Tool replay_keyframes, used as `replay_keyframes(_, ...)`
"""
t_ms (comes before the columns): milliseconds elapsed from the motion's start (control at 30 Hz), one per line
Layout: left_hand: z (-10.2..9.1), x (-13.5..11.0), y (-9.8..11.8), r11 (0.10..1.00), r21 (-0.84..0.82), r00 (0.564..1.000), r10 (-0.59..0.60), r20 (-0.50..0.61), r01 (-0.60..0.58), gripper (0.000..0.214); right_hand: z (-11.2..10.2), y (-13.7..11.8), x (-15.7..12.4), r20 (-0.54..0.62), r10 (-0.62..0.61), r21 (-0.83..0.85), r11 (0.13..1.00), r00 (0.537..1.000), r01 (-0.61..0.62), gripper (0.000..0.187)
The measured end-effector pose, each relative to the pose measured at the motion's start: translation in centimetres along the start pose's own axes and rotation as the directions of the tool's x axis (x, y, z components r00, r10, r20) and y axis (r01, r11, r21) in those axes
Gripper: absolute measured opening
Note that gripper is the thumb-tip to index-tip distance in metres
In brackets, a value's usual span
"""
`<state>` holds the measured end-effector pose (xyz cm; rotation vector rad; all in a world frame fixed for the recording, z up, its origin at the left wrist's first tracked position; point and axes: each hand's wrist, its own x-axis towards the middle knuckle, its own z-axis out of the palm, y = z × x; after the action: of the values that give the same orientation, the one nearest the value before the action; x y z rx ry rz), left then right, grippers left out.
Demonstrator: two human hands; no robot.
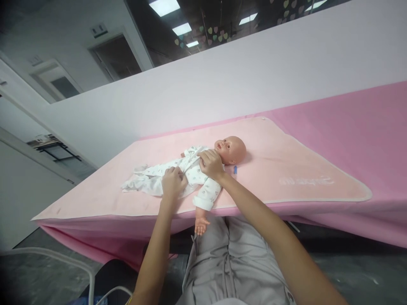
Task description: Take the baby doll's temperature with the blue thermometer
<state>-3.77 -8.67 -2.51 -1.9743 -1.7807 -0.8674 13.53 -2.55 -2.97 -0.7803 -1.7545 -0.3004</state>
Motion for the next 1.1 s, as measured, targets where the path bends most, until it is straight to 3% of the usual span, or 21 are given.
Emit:
replay_keyframes(100, -0.3, -1.1, -0.6, 0.991, -0.122, 0.998, 0.061, -0.002, -0.061, 0.012, 0.1, 0.0, 0.0, 0.004, 0.002, 0.012, 1.000, 1.000, -0.002, 0.023)
replay_keyframes(200, -0.2, -1.6, -1.0, 0.981, -0.189, 0.999, 0.036, -0.015, -0.038, 0.010, 0.1, 0.0, 0.0, -0.005, 0.001, 0.012, 1.000, 1.000, -0.001, 0.022)
replay_keyframes(400, 0.6, -1.4, -0.9, 0.984, -0.162, 0.996, 0.061, -0.060, -0.070, 0.013, -0.2, -0.3, 0.3, -0.011, -0.015, -0.007, 1.000, 1.000, 0.015, 0.020)
replay_keyframes(567, -0.6, -2.0, -0.7, 0.985, -0.122, 0.993, 0.117, -0.034, -0.120, 0.015, -2.9, -2.2, 1.7, 0.058, -0.013, -0.053, 0.998, 0.998, 0.016, 0.018)
replay_keyframes(667, -2.0, -2.1, -0.6, 0.982, -0.120, 0.989, 0.145, -0.020, -0.147, 0.012, -5.6, -3.8, 0.7, 0.018, 0.139, -0.085, 0.987, 0.990, -0.137, 0.016)
replay_keyframes(767, -3.3, -0.8, 0.1, 0.980, -0.107, 0.981, 0.154, -0.118, -0.167, 0.020, -8.0, -4.8, -2.2, -0.008, 0.351, -0.160, 0.924, 0.936, -0.348, 0.013)
replay_keyframes(833, -3.5, 1.2, 1.0, 0.971, -0.166, 0.975, 0.144, -0.167, -0.172, 0.021, -9.3, -5.1, -4.3, 0.028, 0.457, -0.317, 0.847, 0.889, -0.426, 0.014)
replay_keyframes(900, -2.9, 3.7, 2.2, 0.951, -0.256, 0.981, 0.145, -0.127, -0.174, 0.019, -10.2, -5.2, -6.0, 0.103, 0.570, -0.493, 0.741, 0.815, -0.456, 0.019)
replay_keyframes(967, -1.4, 6.2, 3.4, 0.915, -0.350, 0.975, 0.222, 0.015, -0.203, 0.025, -10.7, -5.0, -7.1, 0.172, 0.641, -0.603, 0.669, 0.748, -0.435, 0.023)
replay_keyframes(1033, 0.7, 8.1, 4.1, 0.867, -0.445, 0.922, 0.337, 0.192, -0.224, 0.029, -10.9, -4.7, -7.7, 0.221, 0.658, -0.630, 0.660, 0.720, -0.410, 0.024)
replay_keyframes(1067, 1.8, 8.7, 4.2, 0.852, -0.486, 0.897, 0.355, 0.262, -0.195, 0.026, -11.0, -4.5, -7.9, 0.233, 0.655, -0.620, 0.669, 0.719, -0.409, 0.024)
replay_keyframes(1100, 2.9, 9.2, 4.2, 0.849, -0.509, 0.900, 0.322, 0.293, -0.138, 0.023, -11.1, -4.3, -8.1, 0.232, 0.650, -0.599, 0.681, 0.723, -0.420, 0.024)
